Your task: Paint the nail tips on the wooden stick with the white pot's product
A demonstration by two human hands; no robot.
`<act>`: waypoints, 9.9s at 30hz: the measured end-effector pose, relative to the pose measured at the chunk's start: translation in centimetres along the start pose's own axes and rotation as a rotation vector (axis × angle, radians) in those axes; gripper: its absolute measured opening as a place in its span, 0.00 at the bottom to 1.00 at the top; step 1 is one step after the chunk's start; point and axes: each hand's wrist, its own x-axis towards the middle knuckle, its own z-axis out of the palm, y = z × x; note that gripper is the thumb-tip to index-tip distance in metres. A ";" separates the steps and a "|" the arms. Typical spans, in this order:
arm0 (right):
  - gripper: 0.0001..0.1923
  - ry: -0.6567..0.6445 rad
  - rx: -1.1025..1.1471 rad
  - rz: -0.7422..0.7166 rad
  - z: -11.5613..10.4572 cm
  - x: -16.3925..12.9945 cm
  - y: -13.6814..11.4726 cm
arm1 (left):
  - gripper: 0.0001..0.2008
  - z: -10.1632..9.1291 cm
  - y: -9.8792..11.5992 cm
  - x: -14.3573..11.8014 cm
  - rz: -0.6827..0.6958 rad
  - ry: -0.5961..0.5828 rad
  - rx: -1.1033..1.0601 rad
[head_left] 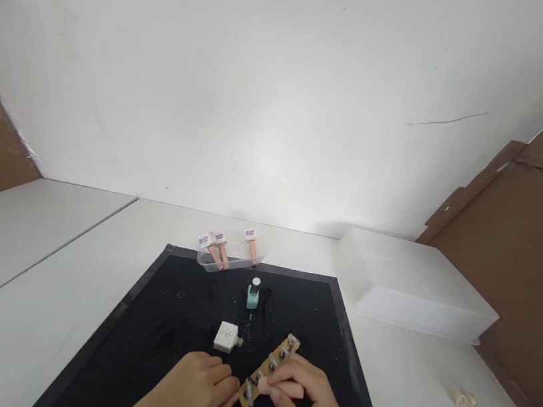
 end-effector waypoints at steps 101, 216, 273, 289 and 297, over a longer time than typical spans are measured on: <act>0.10 -0.033 0.122 0.150 0.1 -0.4 0.5 | 0.04 -0.4 0.5 -0.4 -0.135 -0.077 0.020; 0.09 0.390 0.228 -0.135 -10.4 12.4 -9.1 | 0.22 -13.3 -5.7 13.6 -0.606 0.148 -1.235; 0.10 0.424 0.244 -0.139 -9.4 12.1 -9.7 | 0.23 -14.4 -5.2 12.6 -0.552 0.116 -1.295; 0.12 0.446 0.309 -0.189 -9.5 12.1 -9.6 | 0.25 -15.0 -4.7 12.7 -0.610 0.111 -1.267; 0.12 0.460 0.147 -0.124 -9.5 12.3 -10.0 | 0.24 -14.5 -4.9 12.7 -0.580 0.123 -1.287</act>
